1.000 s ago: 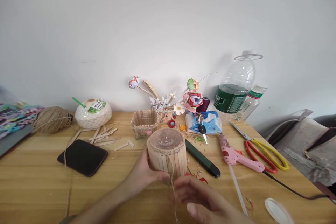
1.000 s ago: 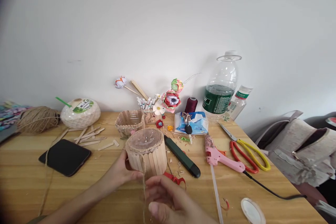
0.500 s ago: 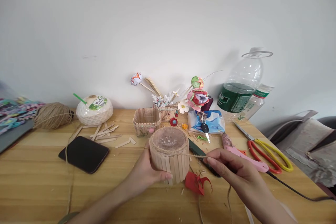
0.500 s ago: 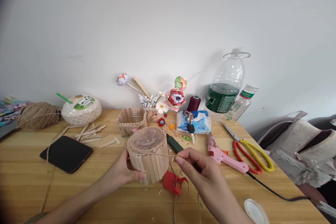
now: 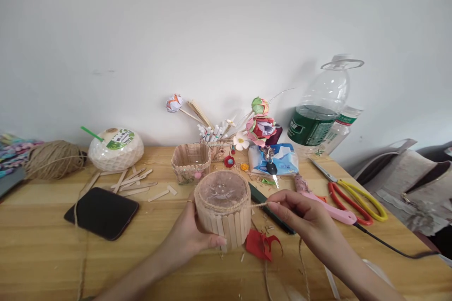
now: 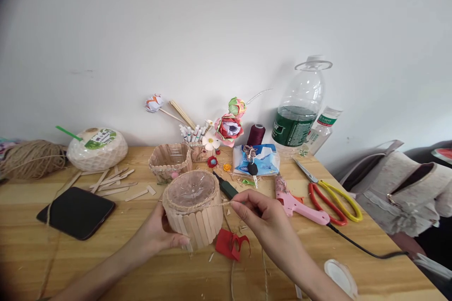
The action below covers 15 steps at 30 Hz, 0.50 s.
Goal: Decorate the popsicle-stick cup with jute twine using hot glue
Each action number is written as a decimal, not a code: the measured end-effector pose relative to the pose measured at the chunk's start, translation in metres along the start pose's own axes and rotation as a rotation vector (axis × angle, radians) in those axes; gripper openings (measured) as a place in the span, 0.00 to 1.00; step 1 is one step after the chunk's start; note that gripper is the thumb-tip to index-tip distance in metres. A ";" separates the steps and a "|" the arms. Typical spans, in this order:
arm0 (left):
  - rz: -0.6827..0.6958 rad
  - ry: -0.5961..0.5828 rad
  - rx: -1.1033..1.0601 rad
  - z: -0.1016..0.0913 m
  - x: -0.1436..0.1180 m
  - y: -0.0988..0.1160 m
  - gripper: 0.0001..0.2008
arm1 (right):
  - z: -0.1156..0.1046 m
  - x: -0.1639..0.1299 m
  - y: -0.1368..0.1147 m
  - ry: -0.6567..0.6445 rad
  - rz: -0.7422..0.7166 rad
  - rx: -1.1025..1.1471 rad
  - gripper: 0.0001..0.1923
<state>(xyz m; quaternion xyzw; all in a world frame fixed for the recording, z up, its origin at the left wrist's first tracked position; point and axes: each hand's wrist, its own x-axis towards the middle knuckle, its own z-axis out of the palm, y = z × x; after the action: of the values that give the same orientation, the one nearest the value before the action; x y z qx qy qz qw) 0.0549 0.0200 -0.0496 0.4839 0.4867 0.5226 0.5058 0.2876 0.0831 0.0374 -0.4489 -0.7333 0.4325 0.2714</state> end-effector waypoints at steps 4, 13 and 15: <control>0.009 0.011 0.011 -0.001 0.001 -0.002 0.58 | 0.000 0.001 0.002 -0.020 0.026 0.010 0.19; 0.029 -0.014 -0.025 -0.005 0.000 -0.014 0.57 | 0.001 0.009 0.003 -0.015 0.031 0.014 0.19; 0.031 -0.021 -0.044 -0.005 0.000 -0.017 0.57 | 0.001 0.011 0.003 -0.013 0.023 0.012 0.19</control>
<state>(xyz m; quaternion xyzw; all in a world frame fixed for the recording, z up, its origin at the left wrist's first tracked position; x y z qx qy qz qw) 0.0507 0.0205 -0.0665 0.4857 0.4620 0.5359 0.5133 0.2836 0.0929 0.0343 -0.4526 -0.7273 0.4431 0.2643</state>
